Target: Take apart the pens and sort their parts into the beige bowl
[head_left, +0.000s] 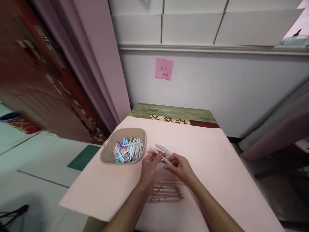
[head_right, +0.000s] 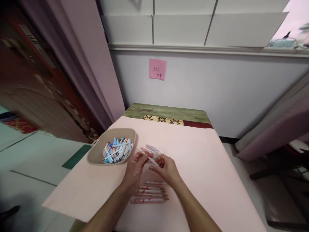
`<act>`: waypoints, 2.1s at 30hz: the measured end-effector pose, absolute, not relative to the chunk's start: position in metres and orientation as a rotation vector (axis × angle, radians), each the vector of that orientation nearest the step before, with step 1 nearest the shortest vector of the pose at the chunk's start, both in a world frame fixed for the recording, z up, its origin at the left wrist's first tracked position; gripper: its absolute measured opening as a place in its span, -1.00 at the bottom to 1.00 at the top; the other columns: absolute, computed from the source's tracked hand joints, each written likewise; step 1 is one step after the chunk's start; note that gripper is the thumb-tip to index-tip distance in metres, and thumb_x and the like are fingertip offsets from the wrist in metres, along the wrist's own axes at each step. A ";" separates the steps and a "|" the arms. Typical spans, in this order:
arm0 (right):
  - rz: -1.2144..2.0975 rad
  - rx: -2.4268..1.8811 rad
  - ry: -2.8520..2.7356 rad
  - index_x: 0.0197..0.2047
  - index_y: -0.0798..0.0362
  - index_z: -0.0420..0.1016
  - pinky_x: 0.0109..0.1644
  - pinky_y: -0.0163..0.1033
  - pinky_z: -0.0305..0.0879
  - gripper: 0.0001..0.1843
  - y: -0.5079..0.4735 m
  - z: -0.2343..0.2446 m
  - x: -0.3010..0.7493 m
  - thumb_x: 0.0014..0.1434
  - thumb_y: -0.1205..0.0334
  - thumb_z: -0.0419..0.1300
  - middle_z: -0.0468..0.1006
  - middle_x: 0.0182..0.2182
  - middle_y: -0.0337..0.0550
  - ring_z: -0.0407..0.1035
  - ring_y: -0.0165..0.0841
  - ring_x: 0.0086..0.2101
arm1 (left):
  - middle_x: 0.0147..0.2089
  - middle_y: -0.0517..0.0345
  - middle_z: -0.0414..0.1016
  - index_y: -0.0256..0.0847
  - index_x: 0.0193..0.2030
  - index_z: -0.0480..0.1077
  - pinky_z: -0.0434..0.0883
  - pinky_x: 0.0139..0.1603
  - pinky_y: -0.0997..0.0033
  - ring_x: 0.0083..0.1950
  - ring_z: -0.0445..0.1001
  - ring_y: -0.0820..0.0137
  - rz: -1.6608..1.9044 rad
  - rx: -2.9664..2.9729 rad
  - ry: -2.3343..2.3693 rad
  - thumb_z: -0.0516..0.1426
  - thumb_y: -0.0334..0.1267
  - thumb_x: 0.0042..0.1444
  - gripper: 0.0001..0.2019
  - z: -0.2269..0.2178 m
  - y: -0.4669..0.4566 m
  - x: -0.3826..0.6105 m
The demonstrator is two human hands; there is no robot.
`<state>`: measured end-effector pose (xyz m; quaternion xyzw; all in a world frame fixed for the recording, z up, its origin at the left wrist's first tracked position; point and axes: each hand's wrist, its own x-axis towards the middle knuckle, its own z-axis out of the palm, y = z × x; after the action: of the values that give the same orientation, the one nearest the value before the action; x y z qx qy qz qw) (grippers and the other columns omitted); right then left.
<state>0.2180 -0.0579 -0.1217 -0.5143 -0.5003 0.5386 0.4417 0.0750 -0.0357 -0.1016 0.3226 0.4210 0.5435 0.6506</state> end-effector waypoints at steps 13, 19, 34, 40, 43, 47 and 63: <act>1.594 -1.224 -1.135 -0.31 0.10 0.40 -0.68 -0.41 -0.06 -0.43 -0.059 -0.118 0.220 0.14 -0.31 0.07 0.35 -0.68 -0.33 0.12 -0.54 -0.73 | -0.34 0.07 0.57 -0.32 -0.32 0.52 0.38 -0.20 0.37 -0.32 0.48 0.38 1.238 0.810 0.932 0.29 -0.19 -0.04 -0.78 -0.101 -0.033 0.071; 1.507 -1.130 -1.092 -0.30 0.05 0.33 -0.59 -0.43 0.06 -0.51 -0.058 -0.116 0.220 -0.11 -0.09 0.41 0.40 -0.58 -0.37 0.24 -0.52 -0.62 | -0.33 0.10 0.59 -0.28 -0.32 0.50 0.40 -0.12 0.37 -0.25 0.53 0.37 1.286 0.790 0.911 0.29 -0.21 -0.04 -0.81 -0.096 -0.033 0.069; 1.435 -1.185 -1.148 -0.31 0.06 0.37 -0.61 -0.41 0.06 -0.53 -0.057 -0.114 0.224 -0.02 -0.19 0.30 0.31 -0.61 -0.39 0.16 -0.52 -0.63 | -0.30 0.09 0.61 -0.27 -0.30 0.48 0.45 -0.10 0.33 -0.24 0.55 0.36 1.314 0.710 0.917 0.34 -0.23 -0.11 -0.76 -0.087 -0.039 0.074; 1.518 -1.266 -1.150 -0.43 0.12 0.44 -0.67 -0.41 -0.05 -0.46 -0.058 -0.114 0.226 0.08 -0.27 0.16 0.35 -0.68 -0.31 0.13 -0.54 -0.71 | -0.31 0.07 0.61 -0.28 -0.31 0.48 0.46 -0.10 0.30 -0.25 0.56 0.34 1.322 0.722 0.940 0.35 -0.19 -0.15 -0.72 -0.085 -0.039 0.072; 1.389 -1.238 -1.095 -0.38 0.08 0.42 -0.58 -0.41 0.07 -0.57 -0.055 -0.112 0.227 -0.11 -0.08 0.39 0.40 -0.61 -0.33 0.21 -0.52 -0.61 | -0.31 0.09 0.60 -0.28 -0.33 0.47 0.47 -0.13 0.32 -0.25 0.56 0.35 1.325 0.699 0.935 0.36 -0.21 -0.16 -0.73 -0.087 -0.040 0.073; 1.354 -1.186 -0.998 -0.42 0.05 0.38 -0.48 -0.37 0.16 -0.56 -0.053 -0.111 0.227 -0.24 0.03 0.47 0.42 -0.56 -0.32 0.24 -0.48 -0.54 | -0.30 0.10 0.60 -0.27 -0.29 0.46 0.49 -0.18 0.30 -0.27 0.56 0.35 1.330 0.638 0.924 0.36 -0.21 -0.14 -0.71 -0.088 -0.041 0.074; 1.211 -1.375 -1.165 -0.51 0.09 0.43 -0.54 -0.34 0.02 -0.56 -0.045 -0.106 0.279 0.02 -0.16 0.27 0.28 -0.66 -0.32 0.10 -0.49 -0.62 | -0.46 0.25 0.45 -0.22 -0.34 0.39 0.37 -0.37 0.45 -0.47 0.38 0.49 1.387 0.985 1.079 0.24 -0.12 0.02 -0.79 -0.098 -0.039 0.050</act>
<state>0.2788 -0.0453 -0.1063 -0.5603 -0.4745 0.4933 0.4664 0.0497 -0.0388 -0.0980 0.4134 0.4527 0.5820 0.5342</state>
